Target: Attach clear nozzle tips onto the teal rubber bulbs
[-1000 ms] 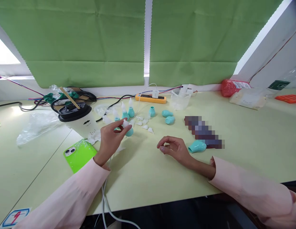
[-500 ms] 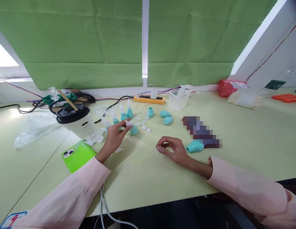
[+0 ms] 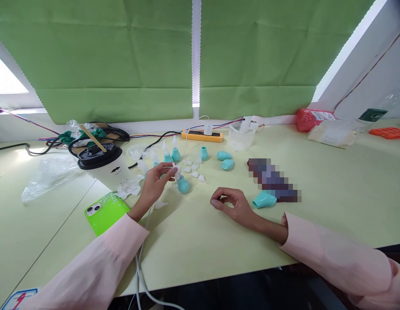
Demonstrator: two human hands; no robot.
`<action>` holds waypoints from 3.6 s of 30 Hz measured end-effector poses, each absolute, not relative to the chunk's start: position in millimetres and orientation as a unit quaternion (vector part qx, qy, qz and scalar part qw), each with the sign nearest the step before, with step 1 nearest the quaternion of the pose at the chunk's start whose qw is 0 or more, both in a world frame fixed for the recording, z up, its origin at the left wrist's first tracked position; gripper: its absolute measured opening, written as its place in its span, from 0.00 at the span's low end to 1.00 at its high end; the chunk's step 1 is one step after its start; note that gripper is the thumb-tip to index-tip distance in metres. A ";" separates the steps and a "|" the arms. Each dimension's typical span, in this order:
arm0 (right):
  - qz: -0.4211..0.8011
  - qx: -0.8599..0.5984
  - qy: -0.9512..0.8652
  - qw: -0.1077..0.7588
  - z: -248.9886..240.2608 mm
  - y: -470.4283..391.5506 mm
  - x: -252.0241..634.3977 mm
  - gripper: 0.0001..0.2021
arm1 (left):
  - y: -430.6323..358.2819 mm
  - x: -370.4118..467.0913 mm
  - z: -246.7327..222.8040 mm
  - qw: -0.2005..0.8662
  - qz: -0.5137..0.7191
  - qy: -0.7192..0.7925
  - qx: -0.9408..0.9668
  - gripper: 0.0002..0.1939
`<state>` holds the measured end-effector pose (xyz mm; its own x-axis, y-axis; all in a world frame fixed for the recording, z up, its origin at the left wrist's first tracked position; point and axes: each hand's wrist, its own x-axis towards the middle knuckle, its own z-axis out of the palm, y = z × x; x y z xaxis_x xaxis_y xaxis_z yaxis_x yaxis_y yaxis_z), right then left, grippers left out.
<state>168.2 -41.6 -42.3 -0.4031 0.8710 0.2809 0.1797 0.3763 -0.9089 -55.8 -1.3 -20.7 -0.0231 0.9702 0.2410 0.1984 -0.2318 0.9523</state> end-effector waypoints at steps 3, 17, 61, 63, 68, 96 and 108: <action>0.426 -0.366 -0.722 0.404 -41.9 -41.8 168.1 0.05 | -0.7 -55.7 -21.0 0.400 0.519 0.485 0.579 0.18; 0.320 -0.367 -0.778 0.396 -34.4 -36.4 173.9 0.06 | -16.4 -42.8 -18.2 0.167 0.374 0.528 0.744 0.16; 0.151 -0.372 -0.886 0.234 -1.5 3.8 148.9 0.14 | -26.5 -56.4 -19.5 -0.128 0.264 0.574 0.764 0.13; 0.244 -0.368 -0.857 0.264 -8.5 -4.6 153.6 0.19 | -24.2 -59.7 -16.7 -0.116 0.128 0.635 0.753 0.15; 0.459 -0.352 -0.754 0.313 -29.6 -14.4 158.6 0.14 | -17.3 -66.2 -15.4 -0.082 -0.052 0.653 0.751 0.17; 0.543 -0.254 -0.652 0.464 61.0 -8.3 171.5 0.15 | -18.9 -57.7 -18.2 -0.006 0.074 0.622 0.780 0.11; 0.586 -0.321 -0.601 0.439 -53.1 -41.9 154.9 0.25 | -50.7 -23.3 -24.9 0.592 0.403 0.453 0.531 0.13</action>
